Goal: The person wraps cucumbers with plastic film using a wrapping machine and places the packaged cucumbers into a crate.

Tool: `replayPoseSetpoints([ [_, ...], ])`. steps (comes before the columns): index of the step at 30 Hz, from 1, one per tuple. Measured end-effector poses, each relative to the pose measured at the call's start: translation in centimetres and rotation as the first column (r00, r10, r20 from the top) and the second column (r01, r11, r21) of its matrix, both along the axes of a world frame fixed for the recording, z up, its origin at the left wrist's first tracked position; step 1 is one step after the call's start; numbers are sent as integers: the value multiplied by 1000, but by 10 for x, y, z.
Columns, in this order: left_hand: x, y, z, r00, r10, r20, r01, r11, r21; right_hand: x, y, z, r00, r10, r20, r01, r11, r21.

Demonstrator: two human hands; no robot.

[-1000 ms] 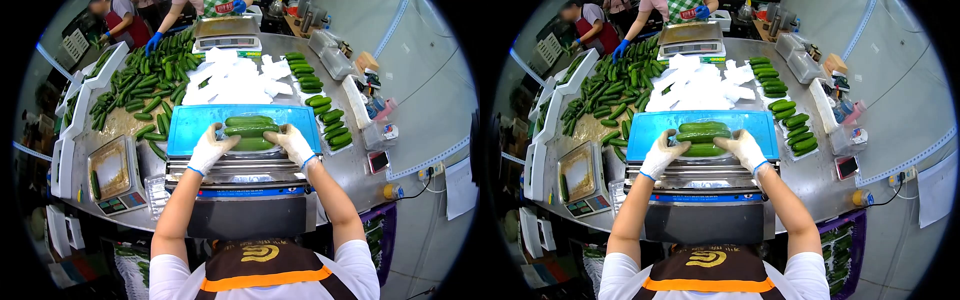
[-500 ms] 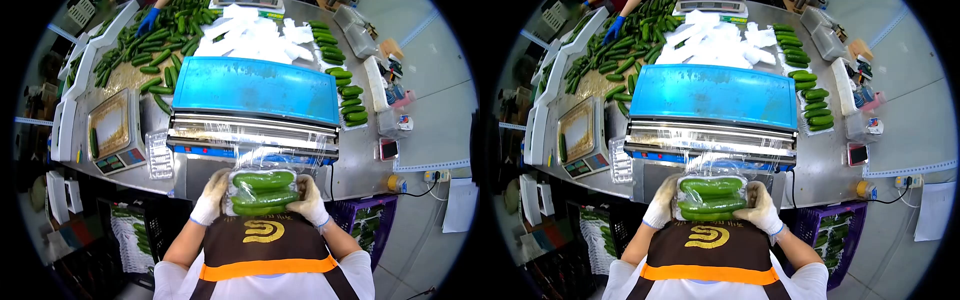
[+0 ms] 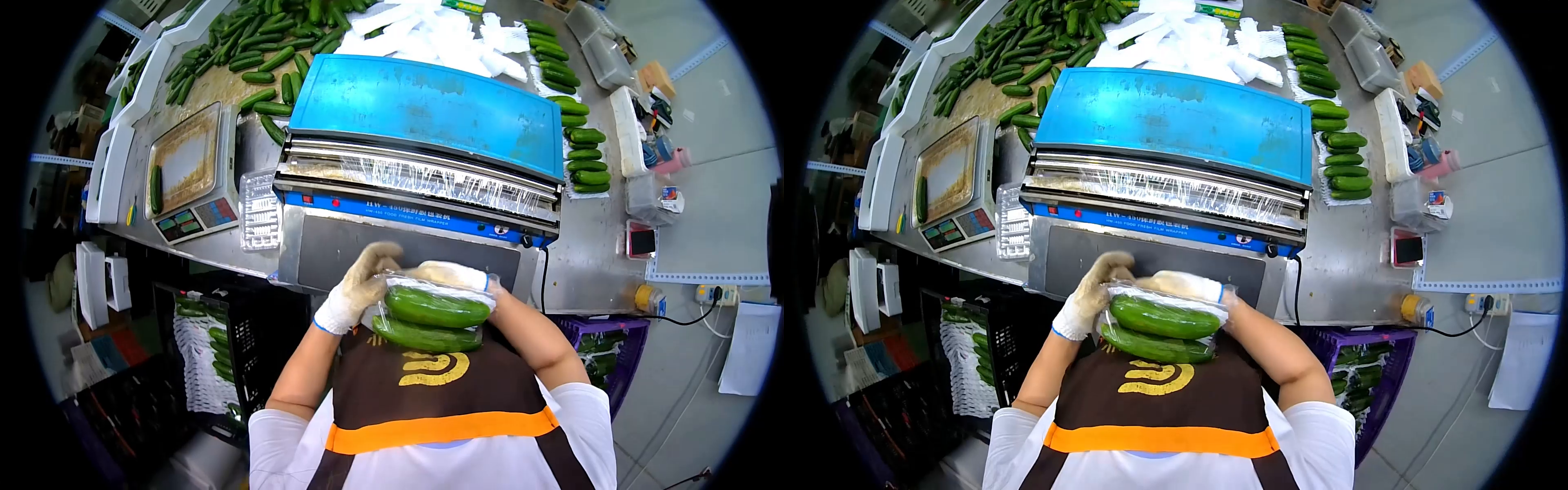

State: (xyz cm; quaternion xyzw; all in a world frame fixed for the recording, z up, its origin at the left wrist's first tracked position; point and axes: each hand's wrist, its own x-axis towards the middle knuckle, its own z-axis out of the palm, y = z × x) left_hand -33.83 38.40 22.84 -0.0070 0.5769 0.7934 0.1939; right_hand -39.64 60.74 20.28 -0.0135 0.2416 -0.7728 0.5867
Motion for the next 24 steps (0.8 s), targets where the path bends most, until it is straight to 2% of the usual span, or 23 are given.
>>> replayPoseSetpoints([
  [2,10,18,5,986,168,-13,-164,977,134,6,4,-16,995,92,-47,-98,987,-130],
  [3,13,29,-3,974,226,20,-223,938,264,13,12,-20,994,110,21,-106,984,-141],
  [5,27,27,-20,985,31,170,-109,875,471,17,30,-28,985,164,54,-169,978,124],
  [6,35,27,-25,972,-70,223,-73,817,573,19,46,-28,981,135,-136,-102,969,227],
  [7,41,31,-27,956,-17,294,-157,816,557,23,64,-27,938,124,-325,-20,952,307],
  [8,44,37,-20,928,85,363,-268,830,489,21,66,-12,983,23,-183,25,967,255],
  [9,43,40,-13,906,122,406,-309,844,437,20,68,4,997,-76,-34,81,975,208],
  [10,41,42,-9,882,161,443,-349,855,384,14,64,31,865,-185,466,161,983,93],
  [11,41,46,-19,862,172,478,-407,796,448,15,67,31,854,-287,434,214,954,211],
  [12,39,51,-16,821,169,545,-472,739,481,18,71,23,909,-295,293,223,941,256],
  [14,37,54,-11,800,210,562,-518,713,472,19,72,-1,959,-283,-14,273,911,309],
  [16,34,47,2,793,258,552,-547,702,456,16,70,-10,951,-308,37,280,902,328],
  [18,32,35,-15,815,351,460,-570,630,527,10,60,-13,946,-314,79,280,916,287],
  [19,29,27,-27,820,288,494,-572,443,691,12,53,-12,914,-404,26,366,851,376],
  [20,26,28,3,694,362,622,-720,346,602,12,42,-4,895,-428,-125,442,812,382],
  [21,30,25,-14,889,257,378,-394,11,919,11,27,8,905,-420,-72,421,855,302],
  [22,33,24,0,895,235,379,-392,11,920,10,14,13,891,-410,-195,451,847,280],
  [23,37,25,-1,934,141,328,-306,-159,939,14,-6,35,847,-472,-243,526,808,264],
  [24,40,26,-3,964,41,261,-235,-320,918,8,-18,29,803,-465,-373,544,828,137],
])
